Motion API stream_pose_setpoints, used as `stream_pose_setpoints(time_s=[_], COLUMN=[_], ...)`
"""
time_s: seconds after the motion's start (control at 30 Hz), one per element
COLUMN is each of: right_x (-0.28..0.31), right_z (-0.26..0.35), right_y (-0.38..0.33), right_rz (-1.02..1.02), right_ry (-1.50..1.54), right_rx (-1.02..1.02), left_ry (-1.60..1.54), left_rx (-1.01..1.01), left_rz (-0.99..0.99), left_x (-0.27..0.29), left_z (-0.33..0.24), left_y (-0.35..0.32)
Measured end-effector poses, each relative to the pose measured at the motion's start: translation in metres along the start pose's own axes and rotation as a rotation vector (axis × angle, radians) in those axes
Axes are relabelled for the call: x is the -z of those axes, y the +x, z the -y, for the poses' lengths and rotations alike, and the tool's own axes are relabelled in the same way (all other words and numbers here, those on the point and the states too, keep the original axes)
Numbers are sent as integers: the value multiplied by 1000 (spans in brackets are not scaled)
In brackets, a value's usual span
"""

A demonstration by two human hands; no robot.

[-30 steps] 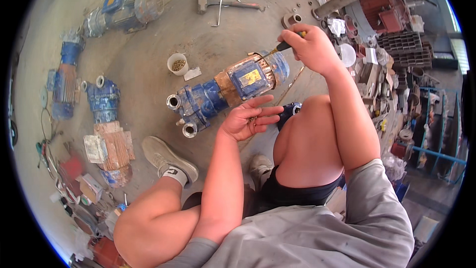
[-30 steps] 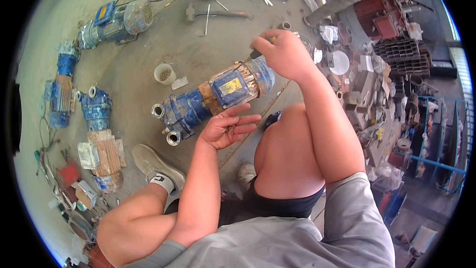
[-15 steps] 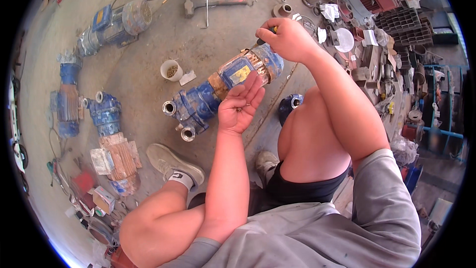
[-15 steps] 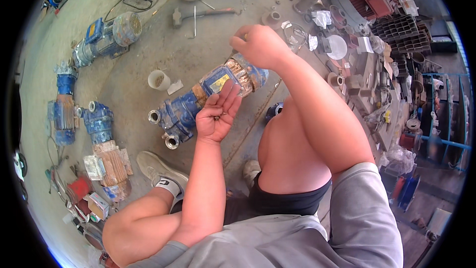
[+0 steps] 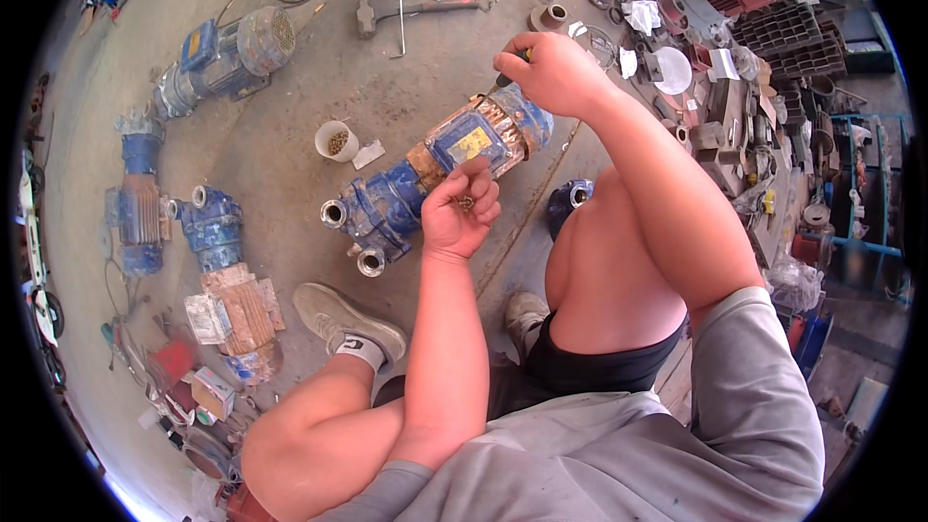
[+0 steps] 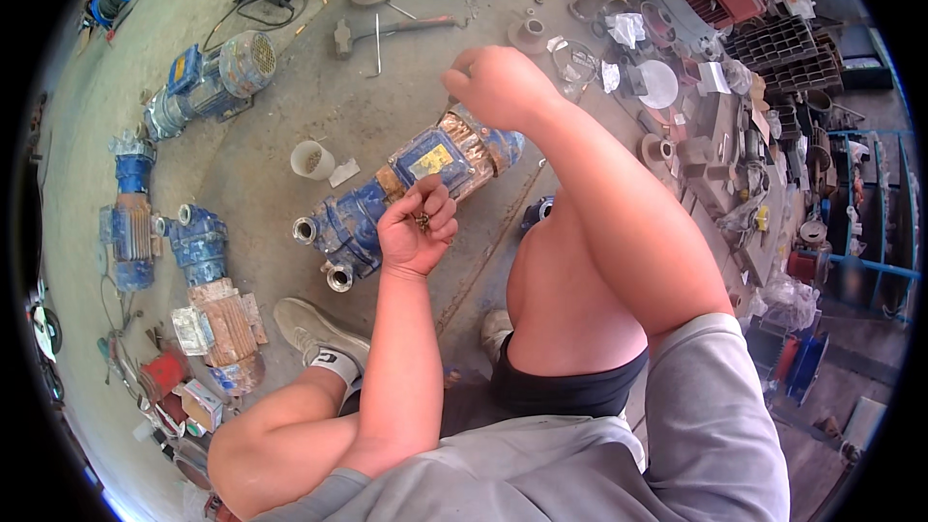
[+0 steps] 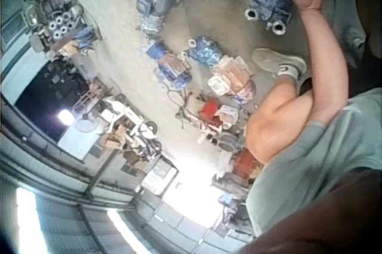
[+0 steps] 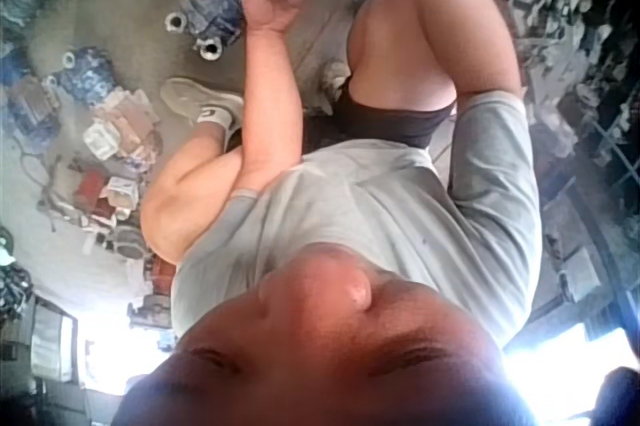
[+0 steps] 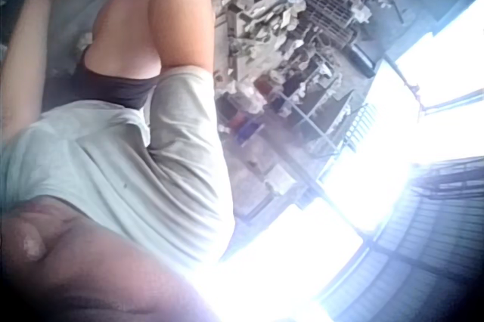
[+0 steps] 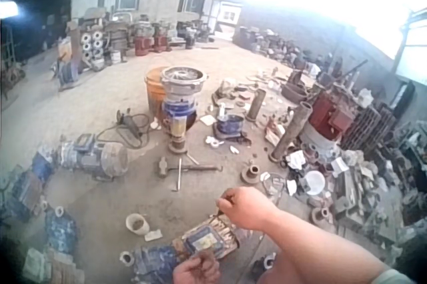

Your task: The person sits on the floor of a workshop and uses a screwdriver to remove screws from the casing of a blue electric motor. They carefully unscrew fasteners and place them into a small white container, then lift the motor to access different sides.

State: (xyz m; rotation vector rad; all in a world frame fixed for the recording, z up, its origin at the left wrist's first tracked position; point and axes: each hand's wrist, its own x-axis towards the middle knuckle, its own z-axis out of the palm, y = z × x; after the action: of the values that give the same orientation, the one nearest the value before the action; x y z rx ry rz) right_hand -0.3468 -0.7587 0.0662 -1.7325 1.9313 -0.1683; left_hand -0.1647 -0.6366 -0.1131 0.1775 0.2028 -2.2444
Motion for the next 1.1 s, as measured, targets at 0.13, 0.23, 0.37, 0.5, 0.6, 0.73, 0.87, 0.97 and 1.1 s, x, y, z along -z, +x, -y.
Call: stream_pose_setpoints(time_s=[0.13, 0.23, 0.37, 0.5, 0.6, 0.73, 0.87, 0.97, 1.1], right_x=[-4, -1, 7, 6, 0, 2, 5, 20, 18], right_z=[-10, -5, 0, -1, -6, 2, 10, 20, 50], right_y=[7, 5, 2, -3, -4, -4, 0, 13, 17], right_rz=[-66, -86, -69, -71, -119, -67, -62, 152, 239], right_ry=[-19, -72, -65, -73, -95, -169, -586, -917, -886], right_rx=[-16, -14, -38, 71, 252, 405, 608, 681, 602], left_ry=[103, 310, 291, -236, -152, -72, 89, 290, 272], left_rx=[11, -90, -238, -308, -472, -491, -510, -521, -528], left_rz=[-57, -225, -348, -151, -481, -561, -713, -716, -767], left_x=[-1, -8, -11, -7, -5, 12, 4, -2, -8], left_z=[-1, -3, -18, -47, -57, -62, -57, -55, -54], left_y=[3, 7, 11, 4, 7, -3, -4, -1, -1])
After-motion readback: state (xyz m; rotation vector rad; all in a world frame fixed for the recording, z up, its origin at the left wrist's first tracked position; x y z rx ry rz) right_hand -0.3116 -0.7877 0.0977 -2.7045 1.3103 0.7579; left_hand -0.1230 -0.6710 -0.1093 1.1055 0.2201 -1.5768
